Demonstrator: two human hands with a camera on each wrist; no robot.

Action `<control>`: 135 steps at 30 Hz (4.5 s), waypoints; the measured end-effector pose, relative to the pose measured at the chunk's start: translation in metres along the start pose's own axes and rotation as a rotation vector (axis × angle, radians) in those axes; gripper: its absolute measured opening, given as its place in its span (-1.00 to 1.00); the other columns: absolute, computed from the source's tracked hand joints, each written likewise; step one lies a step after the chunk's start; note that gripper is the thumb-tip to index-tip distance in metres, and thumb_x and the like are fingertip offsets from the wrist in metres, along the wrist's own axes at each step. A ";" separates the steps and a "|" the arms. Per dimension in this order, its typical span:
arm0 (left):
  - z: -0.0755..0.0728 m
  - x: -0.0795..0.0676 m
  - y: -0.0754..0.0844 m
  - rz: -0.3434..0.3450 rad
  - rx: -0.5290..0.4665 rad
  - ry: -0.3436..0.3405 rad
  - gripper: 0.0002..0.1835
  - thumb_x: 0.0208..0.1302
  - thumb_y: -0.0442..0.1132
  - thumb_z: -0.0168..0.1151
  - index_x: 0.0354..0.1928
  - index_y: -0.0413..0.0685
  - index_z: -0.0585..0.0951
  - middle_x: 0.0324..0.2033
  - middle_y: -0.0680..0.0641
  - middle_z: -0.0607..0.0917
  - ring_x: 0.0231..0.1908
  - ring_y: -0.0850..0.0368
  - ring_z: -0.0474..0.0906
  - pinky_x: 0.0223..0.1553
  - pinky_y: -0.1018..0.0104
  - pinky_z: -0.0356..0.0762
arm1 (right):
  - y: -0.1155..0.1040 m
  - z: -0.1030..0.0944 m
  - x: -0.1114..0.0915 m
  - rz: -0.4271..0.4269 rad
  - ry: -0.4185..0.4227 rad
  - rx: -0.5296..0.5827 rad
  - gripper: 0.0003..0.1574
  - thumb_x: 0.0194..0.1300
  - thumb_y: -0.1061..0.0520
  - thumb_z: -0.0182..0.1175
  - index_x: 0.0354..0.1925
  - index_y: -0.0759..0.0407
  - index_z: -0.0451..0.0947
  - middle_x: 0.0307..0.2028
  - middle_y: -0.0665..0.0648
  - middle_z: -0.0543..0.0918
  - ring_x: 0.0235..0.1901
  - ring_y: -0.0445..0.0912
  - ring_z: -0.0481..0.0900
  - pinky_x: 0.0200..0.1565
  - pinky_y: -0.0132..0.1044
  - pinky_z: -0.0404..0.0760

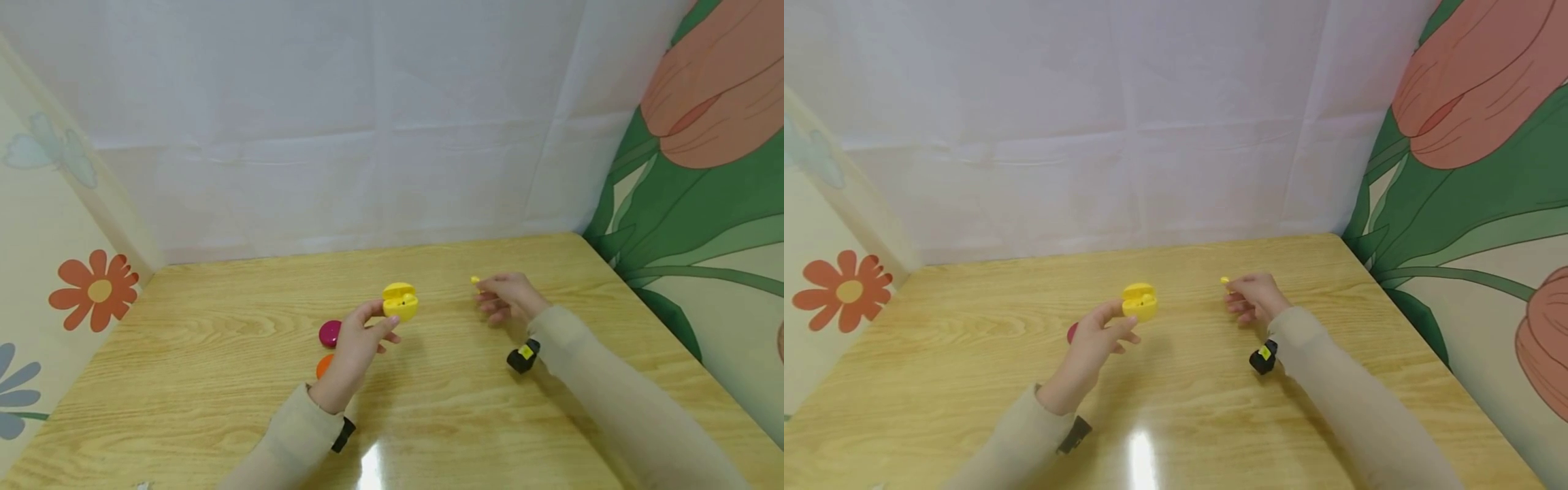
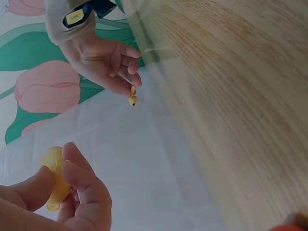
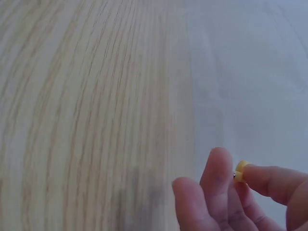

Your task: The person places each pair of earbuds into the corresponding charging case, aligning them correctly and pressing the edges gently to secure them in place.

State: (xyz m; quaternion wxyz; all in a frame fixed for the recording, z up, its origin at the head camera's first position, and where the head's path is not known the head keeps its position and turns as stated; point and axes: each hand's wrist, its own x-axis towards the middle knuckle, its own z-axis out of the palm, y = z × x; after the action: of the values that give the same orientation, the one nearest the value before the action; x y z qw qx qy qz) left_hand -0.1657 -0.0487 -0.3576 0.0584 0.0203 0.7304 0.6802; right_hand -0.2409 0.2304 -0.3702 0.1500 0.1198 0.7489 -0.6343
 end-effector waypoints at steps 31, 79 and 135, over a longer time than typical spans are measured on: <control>0.002 0.000 -0.001 -0.001 0.005 0.011 -0.69 0.33 -0.34 0.24 0.08 -0.29 0.56 -0.04 -0.18 0.61 -0.47 0.19 0.63 -0.48 0.38 0.42 | -0.012 0.022 -0.048 -0.157 0.023 -0.172 -0.68 0.41 0.11 0.14 -0.06 0.36 0.56 -0.42 0.06 0.69 -0.49 -0.17 0.65 -0.34 -0.22 0.65; 0.006 0.000 -0.002 -0.031 0.011 0.017 -0.67 0.29 -0.35 0.27 0.08 -0.30 0.56 -0.11 -0.18 0.62 -0.49 0.20 0.62 -0.48 0.38 0.43 | -0.023 0.075 -0.078 -0.331 -0.004 -0.114 -0.70 0.37 0.19 0.18 -0.11 0.47 0.55 -0.46 0.11 0.66 -0.57 -0.16 0.57 -0.38 -0.27 0.65; 0.006 -0.004 0.001 0.018 0.028 0.006 -0.70 0.27 -0.36 0.28 0.03 -0.30 0.59 -0.13 -0.16 0.66 -0.49 0.21 0.63 -0.51 0.38 0.43 | -0.032 0.121 -0.090 -0.574 0.050 -0.247 -0.78 0.31 0.20 0.27 -0.16 0.33 0.55 -0.72 0.02 0.34 -0.74 -0.16 0.13 -0.67 -0.39 0.16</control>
State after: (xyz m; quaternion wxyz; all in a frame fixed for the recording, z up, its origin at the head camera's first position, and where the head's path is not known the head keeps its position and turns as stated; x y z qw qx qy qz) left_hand -0.1608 -0.0433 -0.3565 0.0498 0.0259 0.7398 0.6704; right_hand -0.1602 0.1068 -0.3253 -0.0405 -0.1002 0.8270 -0.5517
